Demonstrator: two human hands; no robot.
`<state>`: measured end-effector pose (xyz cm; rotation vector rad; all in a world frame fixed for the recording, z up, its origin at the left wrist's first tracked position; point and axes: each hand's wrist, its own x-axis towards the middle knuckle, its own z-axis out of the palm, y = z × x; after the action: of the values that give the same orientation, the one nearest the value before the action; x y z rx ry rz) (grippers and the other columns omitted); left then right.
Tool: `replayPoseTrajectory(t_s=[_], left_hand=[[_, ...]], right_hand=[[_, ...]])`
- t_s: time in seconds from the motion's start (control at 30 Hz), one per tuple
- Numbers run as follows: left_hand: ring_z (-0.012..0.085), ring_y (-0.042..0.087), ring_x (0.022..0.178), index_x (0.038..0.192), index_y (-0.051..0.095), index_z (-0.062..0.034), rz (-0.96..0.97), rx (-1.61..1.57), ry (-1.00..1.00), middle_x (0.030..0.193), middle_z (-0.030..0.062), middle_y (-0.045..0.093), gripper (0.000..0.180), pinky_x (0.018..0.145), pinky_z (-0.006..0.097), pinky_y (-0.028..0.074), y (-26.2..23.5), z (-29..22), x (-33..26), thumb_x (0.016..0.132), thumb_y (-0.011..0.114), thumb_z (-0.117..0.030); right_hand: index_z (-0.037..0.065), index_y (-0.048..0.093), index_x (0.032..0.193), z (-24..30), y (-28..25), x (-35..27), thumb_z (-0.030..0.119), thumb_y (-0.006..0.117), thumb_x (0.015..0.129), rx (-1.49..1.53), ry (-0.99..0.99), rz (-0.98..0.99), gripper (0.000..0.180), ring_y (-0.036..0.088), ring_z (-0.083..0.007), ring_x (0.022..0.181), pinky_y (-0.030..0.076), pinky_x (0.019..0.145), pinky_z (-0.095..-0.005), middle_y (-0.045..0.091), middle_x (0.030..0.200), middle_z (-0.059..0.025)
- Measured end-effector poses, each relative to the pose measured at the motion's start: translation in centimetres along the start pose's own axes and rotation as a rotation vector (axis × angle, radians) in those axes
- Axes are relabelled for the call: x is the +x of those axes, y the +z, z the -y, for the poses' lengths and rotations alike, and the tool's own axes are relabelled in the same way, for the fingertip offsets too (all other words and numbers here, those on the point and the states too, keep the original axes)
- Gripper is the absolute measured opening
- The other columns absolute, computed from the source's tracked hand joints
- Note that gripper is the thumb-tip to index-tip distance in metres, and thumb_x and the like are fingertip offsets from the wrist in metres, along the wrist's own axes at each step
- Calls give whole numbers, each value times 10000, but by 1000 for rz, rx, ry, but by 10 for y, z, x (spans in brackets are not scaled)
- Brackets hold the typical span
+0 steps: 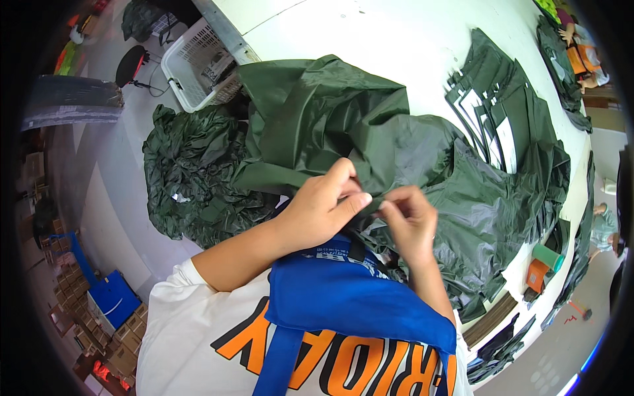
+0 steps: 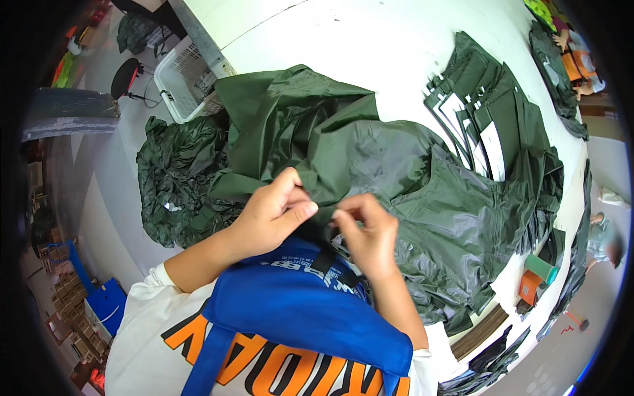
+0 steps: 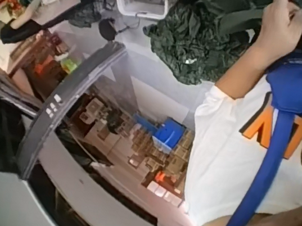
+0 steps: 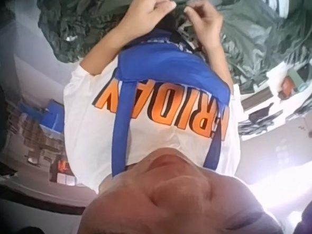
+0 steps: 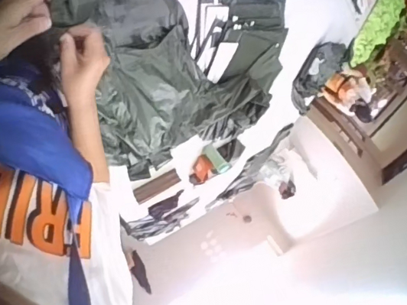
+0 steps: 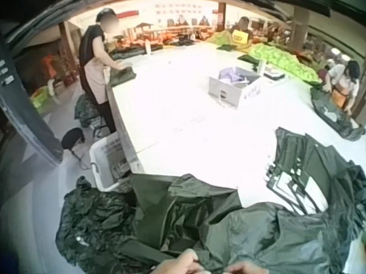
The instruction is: The person folds a green jacket on a table, smoothing the fabric and aligning edges. They use scissors to snip a small tag or thread, then fold the jacket into a compact rectangle and place it on a stack of similar folded items.
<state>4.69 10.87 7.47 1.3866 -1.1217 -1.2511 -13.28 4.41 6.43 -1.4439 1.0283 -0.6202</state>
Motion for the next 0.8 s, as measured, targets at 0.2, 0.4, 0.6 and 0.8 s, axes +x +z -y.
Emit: replayPoseTrajectory(t_s=[0.2, 0.4, 0.6, 0.8], left_hand=[[402, 278, 1365, 1367, 325, -46, -300, 988, 440, 1470, 216, 299, 913, 1102, 570, 163, -49, 16, -5, 667, 827, -348], [274, 524, 1177, 1094, 609, -40, -190, 709, 130, 1199, 117, 589, 366, 1023, 399, 374, -102, 16, 50, 730, 621, -2], [200, 513, 1132, 908, 613, 37, 77, 218, -97, 1220, 116, 550, 136, 981, 320, 376, -195, 0, 64, 839, 557, -66], [102, 569, 922, 966, 569, -30, -88, -4, -366, 1022, 19, 594, 123, 815, 237, 444, -218, 7, 66, 847, 536, -26]], right_hand=[[14, 566, 909, 31, -68, 55, 5, 607, 861, 322, -219, -514, 64, 473, -48, 531, 389, 488, -165, 569, 743, -15], [19, 613, 985, 81, -115, 85, 50, 623, 875, 189, -315, -213, 115, 598, -97, 774, 484, 697, -224, 645, 886, -35], [47, 668, 1064, -56, -184, 83, 117, 617, 866, -488, 88, -290, 216, 634, -196, 871, 489, 797, -304, 684, 1003, -70], [68, 687, 857, -134, -238, 115, 259, 602, 867, -1150, -175, -524, 210, 603, -296, 913, 429, 858, -441, 664, 836, -115]])
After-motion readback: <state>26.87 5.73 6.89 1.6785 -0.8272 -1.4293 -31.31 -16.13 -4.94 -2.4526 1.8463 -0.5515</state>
